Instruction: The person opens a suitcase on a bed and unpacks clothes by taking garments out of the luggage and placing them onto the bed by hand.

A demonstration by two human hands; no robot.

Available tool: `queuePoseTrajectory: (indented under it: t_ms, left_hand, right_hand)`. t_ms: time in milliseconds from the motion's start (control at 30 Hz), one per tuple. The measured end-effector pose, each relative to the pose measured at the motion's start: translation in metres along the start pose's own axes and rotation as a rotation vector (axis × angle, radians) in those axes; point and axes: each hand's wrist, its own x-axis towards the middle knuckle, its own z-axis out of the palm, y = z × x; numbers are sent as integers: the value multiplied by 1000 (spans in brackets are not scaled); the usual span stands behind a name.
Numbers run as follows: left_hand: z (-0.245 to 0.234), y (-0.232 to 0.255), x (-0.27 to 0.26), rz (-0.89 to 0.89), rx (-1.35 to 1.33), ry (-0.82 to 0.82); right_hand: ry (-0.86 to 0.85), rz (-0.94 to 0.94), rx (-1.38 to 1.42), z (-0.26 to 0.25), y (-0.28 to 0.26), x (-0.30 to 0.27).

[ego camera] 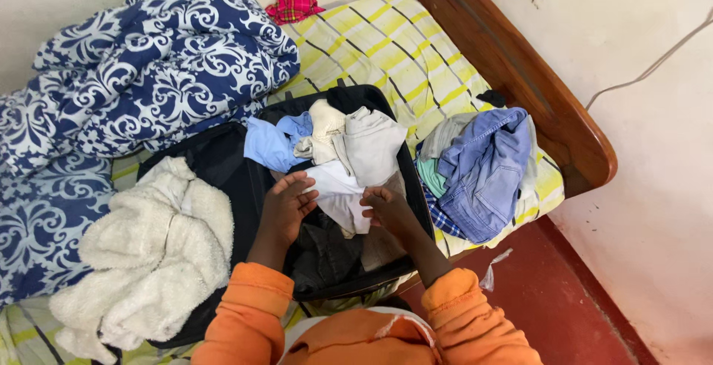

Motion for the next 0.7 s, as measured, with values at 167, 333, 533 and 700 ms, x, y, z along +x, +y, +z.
queuePoseTrajectory:
  t_ms: [167, 333, 533, 700]
  left_hand:
    - [9, 2, 16, 1, -18, 14]
    - [32, 2, 37, -11, -5, 0]
    - [63, 3, 53, -21, 100, -107]
    - [86, 6, 76, -8, 207, -102]
  right_hand:
    - [-6, 5, -33, -13, -10, 21]
    - [-45, -25, 0, -30, -30, 45]
    - [-36, -13, -94, -52, -56, 67]
    - [-28, -96, -294, -68, -53, 104]
